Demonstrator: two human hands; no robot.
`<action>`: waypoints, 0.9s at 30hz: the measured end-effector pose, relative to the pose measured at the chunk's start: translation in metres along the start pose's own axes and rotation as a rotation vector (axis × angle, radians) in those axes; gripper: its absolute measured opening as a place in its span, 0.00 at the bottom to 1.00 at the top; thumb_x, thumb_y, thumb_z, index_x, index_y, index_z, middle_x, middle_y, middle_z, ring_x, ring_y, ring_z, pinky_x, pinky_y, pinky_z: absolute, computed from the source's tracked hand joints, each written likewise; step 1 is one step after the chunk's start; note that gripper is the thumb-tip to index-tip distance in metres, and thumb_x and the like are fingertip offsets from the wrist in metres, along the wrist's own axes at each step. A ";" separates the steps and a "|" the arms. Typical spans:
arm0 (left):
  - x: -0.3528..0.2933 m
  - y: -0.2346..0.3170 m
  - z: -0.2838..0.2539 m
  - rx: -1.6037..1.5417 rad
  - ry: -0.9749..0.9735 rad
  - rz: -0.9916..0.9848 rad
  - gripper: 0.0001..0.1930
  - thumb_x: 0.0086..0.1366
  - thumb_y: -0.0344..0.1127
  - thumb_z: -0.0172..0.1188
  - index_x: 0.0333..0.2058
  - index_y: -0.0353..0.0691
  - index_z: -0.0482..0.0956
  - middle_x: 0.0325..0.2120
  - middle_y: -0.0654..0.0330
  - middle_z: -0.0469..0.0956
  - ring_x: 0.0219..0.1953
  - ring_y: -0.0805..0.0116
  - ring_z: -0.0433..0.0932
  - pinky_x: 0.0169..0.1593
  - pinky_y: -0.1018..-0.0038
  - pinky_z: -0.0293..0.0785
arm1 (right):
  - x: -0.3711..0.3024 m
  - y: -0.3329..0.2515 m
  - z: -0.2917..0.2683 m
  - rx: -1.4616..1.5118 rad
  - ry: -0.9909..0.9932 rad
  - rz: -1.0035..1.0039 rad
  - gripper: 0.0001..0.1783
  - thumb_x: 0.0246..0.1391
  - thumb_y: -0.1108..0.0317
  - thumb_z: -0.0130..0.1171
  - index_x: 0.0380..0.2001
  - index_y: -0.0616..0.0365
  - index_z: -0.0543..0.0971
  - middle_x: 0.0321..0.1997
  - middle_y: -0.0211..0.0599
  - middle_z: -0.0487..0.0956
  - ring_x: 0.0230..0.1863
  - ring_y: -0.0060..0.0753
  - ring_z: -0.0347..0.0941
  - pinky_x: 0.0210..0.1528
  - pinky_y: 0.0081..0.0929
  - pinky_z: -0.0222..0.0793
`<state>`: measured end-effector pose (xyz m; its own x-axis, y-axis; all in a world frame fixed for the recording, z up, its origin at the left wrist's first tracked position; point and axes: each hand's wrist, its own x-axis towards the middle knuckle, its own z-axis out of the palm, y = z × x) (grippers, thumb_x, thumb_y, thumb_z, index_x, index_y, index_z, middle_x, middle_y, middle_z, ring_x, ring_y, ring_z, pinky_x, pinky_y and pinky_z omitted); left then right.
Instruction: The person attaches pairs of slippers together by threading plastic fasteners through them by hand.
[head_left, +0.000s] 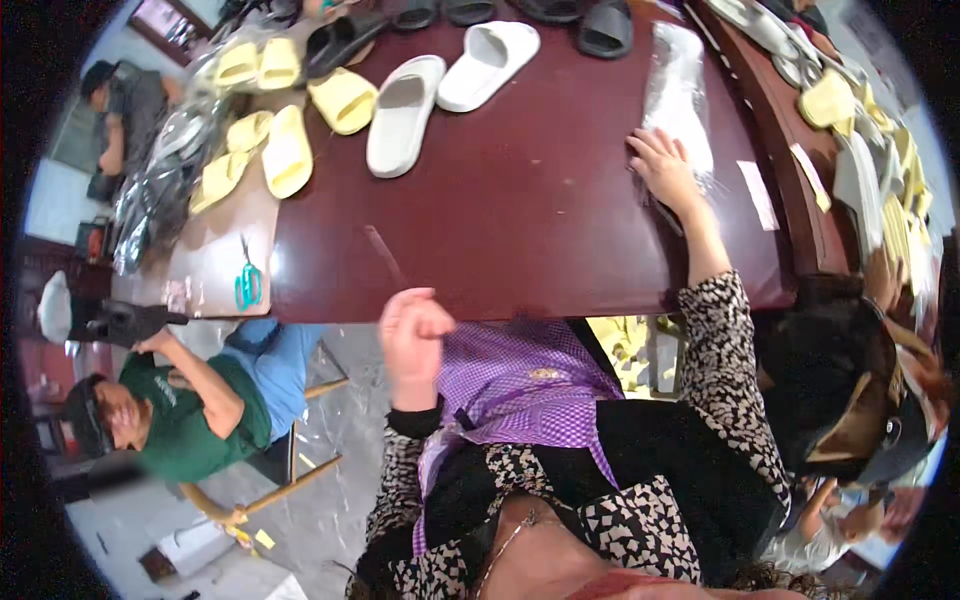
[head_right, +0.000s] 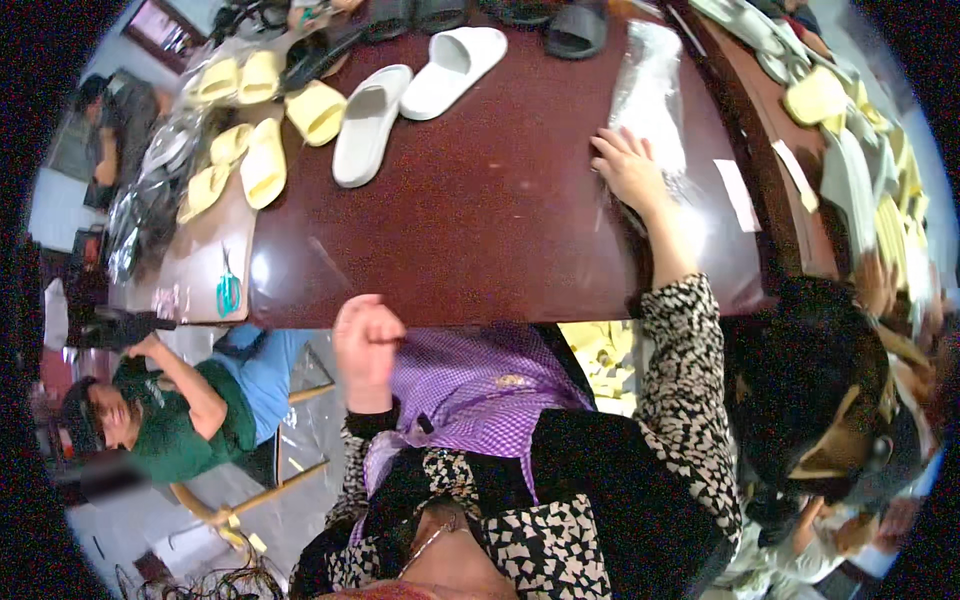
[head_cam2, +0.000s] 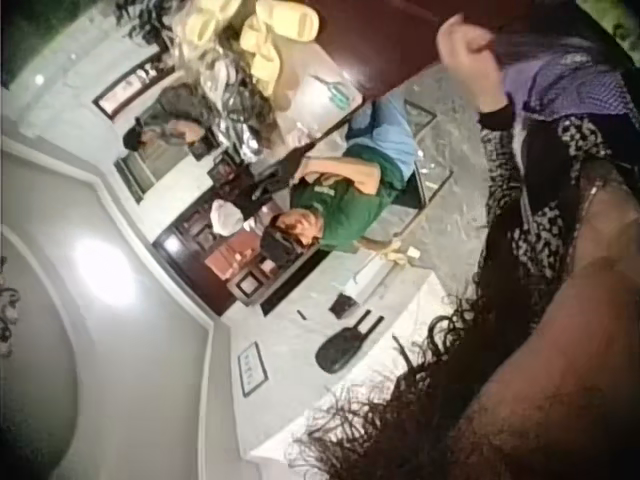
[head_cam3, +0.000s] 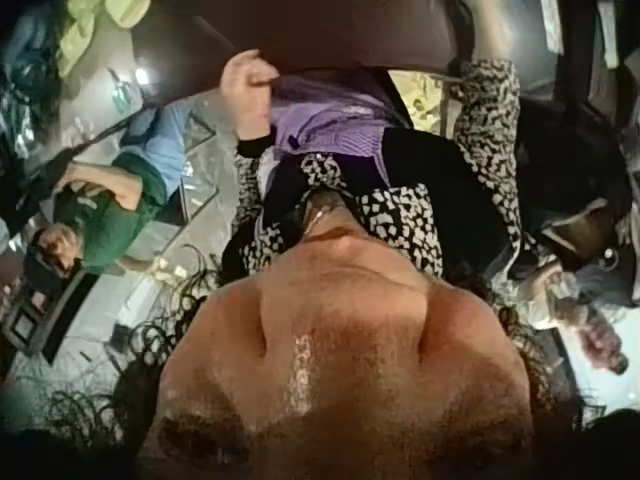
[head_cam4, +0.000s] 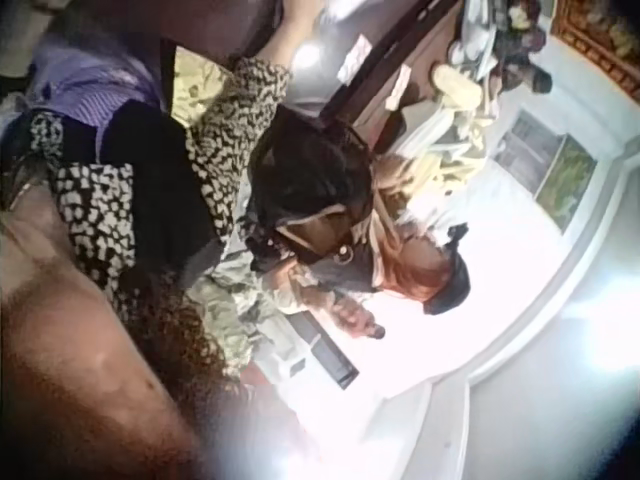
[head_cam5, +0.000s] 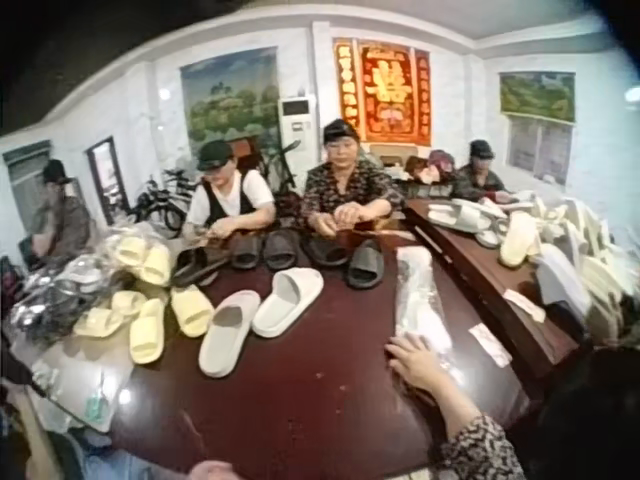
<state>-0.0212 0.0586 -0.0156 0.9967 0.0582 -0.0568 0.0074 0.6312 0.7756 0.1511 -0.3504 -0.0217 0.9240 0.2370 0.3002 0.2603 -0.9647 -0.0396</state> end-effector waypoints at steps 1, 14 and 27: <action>-0.003 0.014 -0.022 -0.015 0.092 0.056 0.09 0.63 0.30 0.51 0.39 0.31 0.73 0.13 0.67 0.58 0.17 0.75 0.59 0.24 0.75 0.61 | -0.002 0.002 0.003 0.015 0.001 -0.001 0.22 0.57 0.61 0.50 0.55 0.47 0.69 0.63 0.28 0.64 0.67 0.41 0.52 0.65 0.47 0.45; 0.000 0.037 0.020 0.104 0.094 -0.099 0.08 0.62 0.29 0.50 0.36 0.31 0.74 0.15 0.62 0.69 0.16 0.72 0.68 0.20 0.74 0.66 | 0.005 -0.190 -0.077 1.108 -0.248 -0.301 0.12 0.54 0.72 0.53 0.41 0.66 0.77 0.41 0.41 0.79 0.44 0.32 0.74 0.49 0.27 0.68; 0.003 0.001 0.054 0.042 -0.066 -0.237 0.08 0.66 0.31 0.49 0.37 0.33 0.74 0.17 0.61 0.72 0.17 0.74 0.70 0.23 0.78 0.69 | -0.014 -0.239 -0.054 1.818 -0.627 -0.005 0.04 0.55 0.75 0.52 0.32 0.64 0.75 0.34 0.36 0.77 0.37 0.24 0.72 0.42 0.22 0.69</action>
<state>-0.0135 0.0176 0.0195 0.9697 -0.1395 -0.2004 0.2439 0.5882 0.7710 0.0606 -0.1297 0.0346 0.7678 0.6405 -0.0147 -0.1844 0.1990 -0.9625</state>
